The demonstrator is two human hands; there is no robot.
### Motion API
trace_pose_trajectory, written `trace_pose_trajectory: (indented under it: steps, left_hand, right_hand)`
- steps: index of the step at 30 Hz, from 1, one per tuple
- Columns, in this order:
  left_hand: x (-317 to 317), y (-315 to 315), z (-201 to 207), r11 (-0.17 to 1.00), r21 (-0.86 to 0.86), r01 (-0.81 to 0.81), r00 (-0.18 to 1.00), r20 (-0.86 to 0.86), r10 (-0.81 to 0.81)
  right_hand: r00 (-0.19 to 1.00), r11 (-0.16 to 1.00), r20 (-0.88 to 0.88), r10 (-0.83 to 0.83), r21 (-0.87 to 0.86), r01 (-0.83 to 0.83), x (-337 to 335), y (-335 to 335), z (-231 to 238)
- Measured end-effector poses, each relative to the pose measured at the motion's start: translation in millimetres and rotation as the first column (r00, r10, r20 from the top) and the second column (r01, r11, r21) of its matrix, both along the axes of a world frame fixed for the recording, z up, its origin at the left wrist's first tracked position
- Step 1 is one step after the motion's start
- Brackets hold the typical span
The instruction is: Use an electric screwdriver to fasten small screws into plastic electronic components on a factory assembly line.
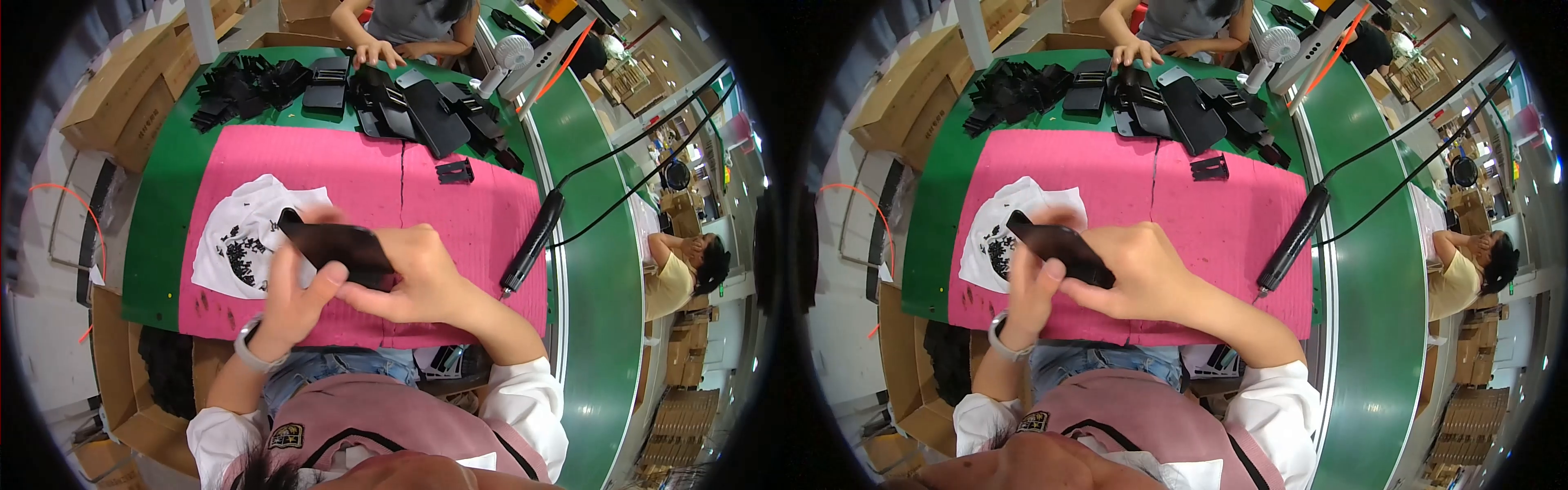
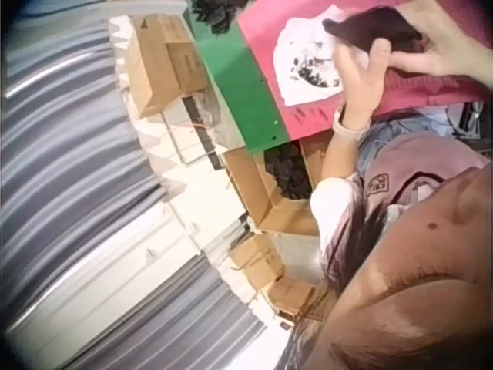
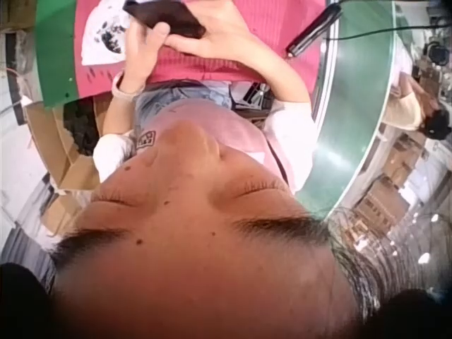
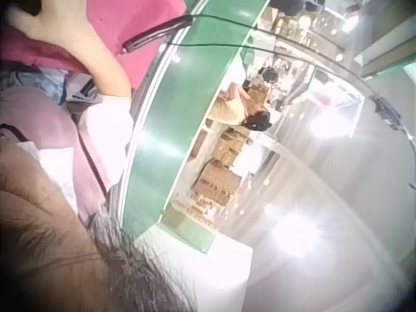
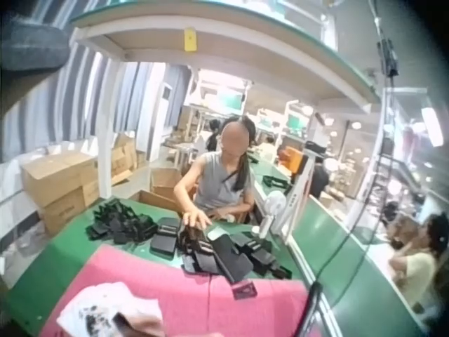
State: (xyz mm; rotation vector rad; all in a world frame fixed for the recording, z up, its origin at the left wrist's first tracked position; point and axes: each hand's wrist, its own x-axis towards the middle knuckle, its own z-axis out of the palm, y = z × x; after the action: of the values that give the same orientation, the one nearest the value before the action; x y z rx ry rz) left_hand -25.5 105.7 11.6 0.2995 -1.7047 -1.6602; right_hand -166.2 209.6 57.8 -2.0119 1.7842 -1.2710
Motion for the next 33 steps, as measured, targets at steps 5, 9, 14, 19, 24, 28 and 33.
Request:
trace_pose_trajectory:
  steps: [5,9,14,19,24,28,33]
  left_hand:
    - [9,-2,10,0.942,0.322,0.092,0.995,-0.069,-0.074]
    - [39,-21,16,0.980,0.166,-0.111,0.993,-0.012,0.115]
    - [186,-118,1,0.569,0.641,-0.515,0.724,-0.030,0.689]
    - [399,-188,-90,0.162,0.297,-0.941,0.255,0.307,0.917]
    - [445,-158,-183,-0.053,0.289,-0.956,0.124,0.559,0.820]
    - [389,-150,-148,0.083,0.402,-0.912,0.235,0.345,0.909]
    - [259,-163,-70,0.433,0.111,-0.895,0.435,-0.004,0.901]
  right_hand:
    - [0.995,0.989,0.103,-0.008,0.146,-0.008,-5,9,15]
    - [0.881,0.970,0.455,0.132,0.122,-0.209,-9,13,19]
    - [0.979,0.983,0.114,-0.168,0.095,0.157,-30,-31,18]
    - [0.648,0.802,-0.525,-0.552,-0.123,0.584,-114,-102,-42]
    - [0.447,0.621,-0.556,-0.701,-0.168,0.765,-151,-131,-82]
    - [0.392,0.602,-0.593,-0.703,-0.203,0.773,-149,-129,-72]
    - [0.398,0.643,-0.538,-0.743,-0.406,0.650,-108,-114,-40]
